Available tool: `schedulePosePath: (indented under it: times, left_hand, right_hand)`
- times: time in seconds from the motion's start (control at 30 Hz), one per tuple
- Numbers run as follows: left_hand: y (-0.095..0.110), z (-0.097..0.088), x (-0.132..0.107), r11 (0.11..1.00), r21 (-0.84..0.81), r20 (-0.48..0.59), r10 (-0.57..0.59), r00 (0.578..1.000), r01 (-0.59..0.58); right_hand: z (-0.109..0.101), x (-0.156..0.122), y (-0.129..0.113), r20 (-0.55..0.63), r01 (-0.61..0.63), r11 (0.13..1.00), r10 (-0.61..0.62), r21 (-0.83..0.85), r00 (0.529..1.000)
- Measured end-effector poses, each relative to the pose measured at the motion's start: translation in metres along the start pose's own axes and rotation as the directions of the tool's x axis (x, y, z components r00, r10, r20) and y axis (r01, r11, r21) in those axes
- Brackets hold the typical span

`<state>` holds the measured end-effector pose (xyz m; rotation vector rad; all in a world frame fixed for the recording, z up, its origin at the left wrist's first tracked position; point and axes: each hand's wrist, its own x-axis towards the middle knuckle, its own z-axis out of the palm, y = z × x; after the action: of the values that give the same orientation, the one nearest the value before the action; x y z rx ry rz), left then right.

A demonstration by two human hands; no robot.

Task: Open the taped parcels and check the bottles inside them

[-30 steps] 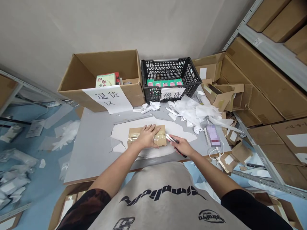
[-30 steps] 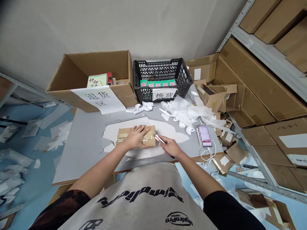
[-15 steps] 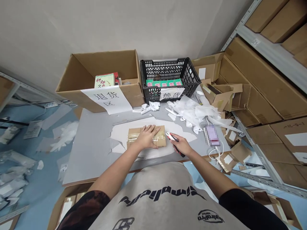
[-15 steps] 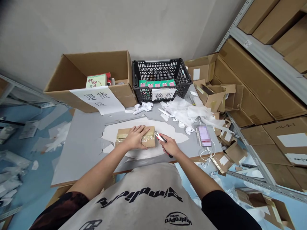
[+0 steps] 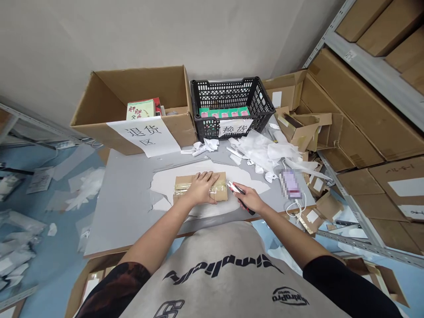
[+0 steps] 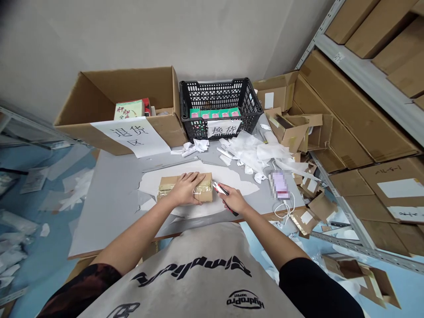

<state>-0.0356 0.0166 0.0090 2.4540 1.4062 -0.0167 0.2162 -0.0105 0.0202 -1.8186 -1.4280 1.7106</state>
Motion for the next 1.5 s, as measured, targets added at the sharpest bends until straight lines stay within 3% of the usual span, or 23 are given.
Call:
schedulePosePath:
  times: [0.37,0.5,0.6,0.7,0.83,0.97,1.1,1.17,1.23,1.5]
  left_hand:
    - [0.002,-0.005,0.000,1.000,-0.008,0.013,0.004,1.000,-0.004]
    - [0.001,-0.005,0.001,1.000,-0.013,0.019,-0.003,1.000,0.003]
    - [0.000,-0.006,0.002,1.000,-0.019,0.026,-0.005,1.000,0.006]
    - [0.001,-0.007,0.001,1.000,-0.023,0.031,-0.003,1.000,0.004]
    - [0.001,-0.006,0.000,1.000,-0.012,0.024,0.001,1.000,0.000]
    - [0.001,-0.006,0.001,1.000,-0.009,0.015,0.018,1.000,-0.018]
    - [0.000,-0.007,0.001,0.999,-0.014,0.020,0.034,0.999,-0.034]
    - [0.001,-0.008,0.001,0.999,-0.016,0.021,0.034,0.999,-0.034]
    - [0.002,-0.009,0.001,0.999,-0.020,0.025,0.030,0.999,-0.030]
    - [0.005,-0.007,-0.001,1.000,0.005,0.019,0.008,1.000,-0.008]
  right_hand:
    - [-0.016,0.000,0.003,0.105,0.008,1.000,-0.006,-0.022,0.994]
    - [-0.017,-0.002,0.010,0.156,0.046,0.995,-0.032,-0.088,0.987]
    - [-0.013,-0.002,0.014,0.114,0.138,0.965,-0.115,-0.222,0.987]
    - [-0.009,-0.003,0.016,0.034,0.311,0.806,-0.341,-0.503,0.939]
    - [-0.009,-0.006,0.019,0.052,0.320,0.467,-0.501,-0.825,0.864]
    - [-0.014,-0.002,0.026,0.158,0.356,0.235,-0.591,-0.905,0.791]
    - [-0.018,0.007,0.033,0.201,0.382,0.123,-0.684,-0.916,0.701]
    - [-0.019,0.011,0.035,0.198,0.381,0.108,-0.706,-0.918,0.679]
    - [-0.017,0.012,0.035,0.179,0.363,0.117,-0.705,-0.925,0.686]
    - [0.005,0.004,0.019,0.043,0.239,0.233,-0.625,-0.943,0.779]
